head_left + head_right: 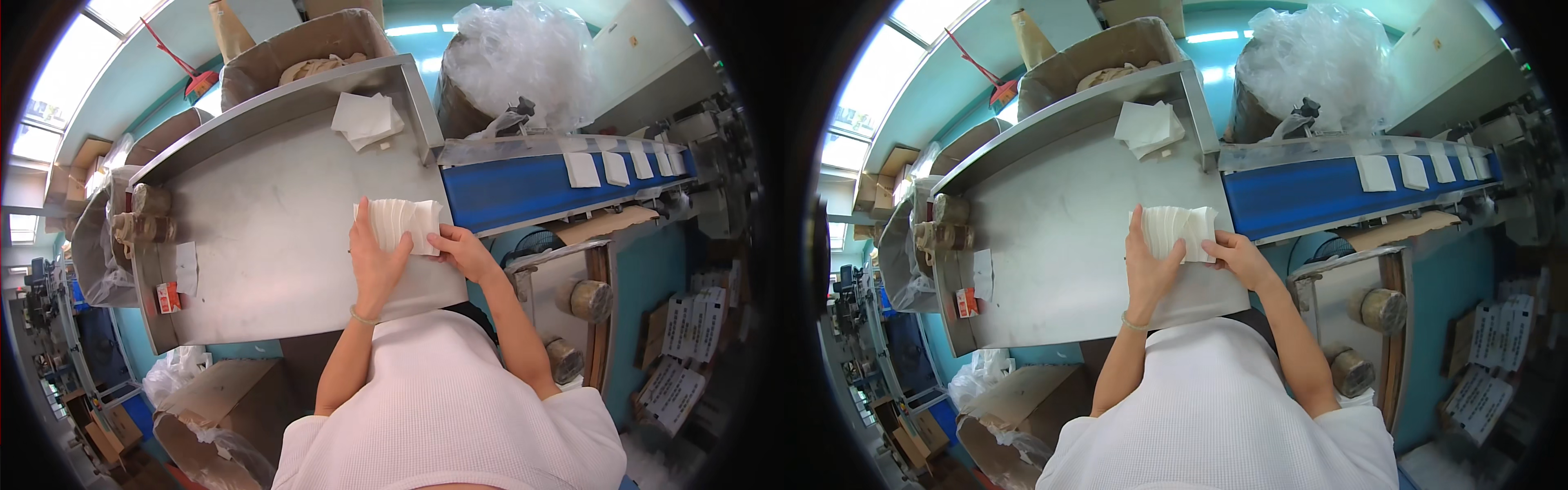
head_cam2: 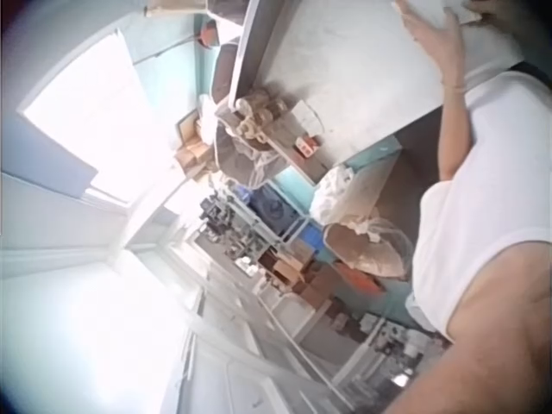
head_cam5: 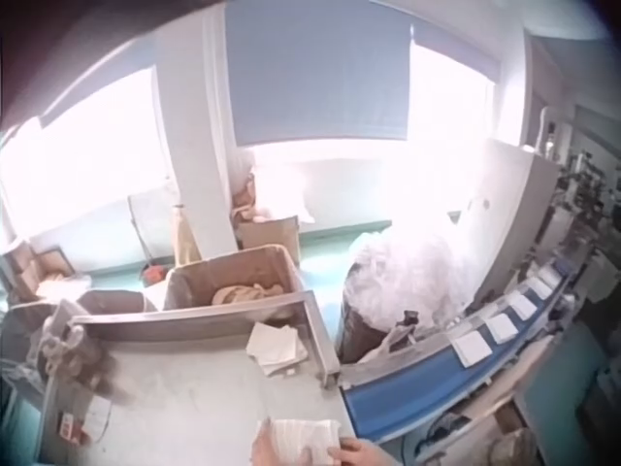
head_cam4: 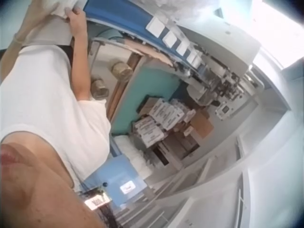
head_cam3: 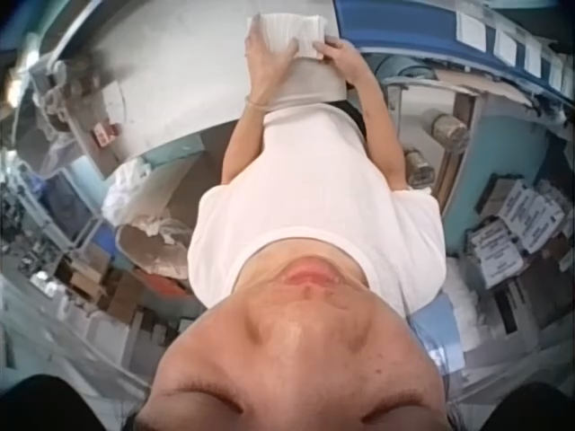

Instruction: Sorting and stacking folded paper products from a conveyor belt onto a workbench.

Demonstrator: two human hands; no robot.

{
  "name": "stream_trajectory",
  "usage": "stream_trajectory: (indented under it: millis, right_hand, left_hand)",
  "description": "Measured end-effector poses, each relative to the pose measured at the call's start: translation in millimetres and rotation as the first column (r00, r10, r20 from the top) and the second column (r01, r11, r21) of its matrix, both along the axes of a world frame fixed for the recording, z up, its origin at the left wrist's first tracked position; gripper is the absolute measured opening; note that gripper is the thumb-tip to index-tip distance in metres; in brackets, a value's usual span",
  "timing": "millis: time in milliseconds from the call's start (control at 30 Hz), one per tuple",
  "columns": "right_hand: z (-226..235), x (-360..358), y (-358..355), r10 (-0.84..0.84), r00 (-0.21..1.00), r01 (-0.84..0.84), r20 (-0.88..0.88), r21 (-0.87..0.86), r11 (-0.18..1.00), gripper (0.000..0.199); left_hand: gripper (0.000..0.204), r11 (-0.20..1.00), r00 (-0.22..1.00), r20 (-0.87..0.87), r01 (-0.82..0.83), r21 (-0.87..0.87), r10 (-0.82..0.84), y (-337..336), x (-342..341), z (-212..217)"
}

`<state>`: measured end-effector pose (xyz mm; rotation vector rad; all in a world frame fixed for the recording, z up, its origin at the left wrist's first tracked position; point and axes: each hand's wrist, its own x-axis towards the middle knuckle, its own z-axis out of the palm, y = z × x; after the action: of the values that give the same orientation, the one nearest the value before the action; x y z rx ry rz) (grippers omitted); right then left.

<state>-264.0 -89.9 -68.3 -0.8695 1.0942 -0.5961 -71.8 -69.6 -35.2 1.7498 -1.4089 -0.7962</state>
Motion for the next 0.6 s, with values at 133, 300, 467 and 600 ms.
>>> stream_trajectory:
  millis: [133, 300, 467, 600]
  right_hand:
    - [-14, -11, 2, -0.336, 0.932, 0.299, 0.139, 0.232, 0.926, 0.033]
    - [0, -5, -8, -0.494, 0.87, 0.49, -0.011, 0.149, 0.859, 0.047]
    - [1, 32, 4, -0.297, 0.943, 0.265, -0.149, -0.201, 0.943, 0.045]
    - [4, 17, 12, -0.31, 0.935, 0.257, 0.171, 0.273, 0.927, 0.035]
  left_hand:
    - [0.095, 0.998, 0.99, -0.132, -0.044, 0.051, 0.05, 0, 1, 12]
    - [0.095, 0.989, 0.958, -0.286, 0.029, 0.142, 0.013, 2, 0, 17]
    - [0.11, 0.99, 0.943, -0.334, 0.047, 0.135, 0.001, 6, -4, -9]
    - [0.111, 0.997, 0.986, -0.168, 0.015, 0.081, -0.001, 11, -1, -1]
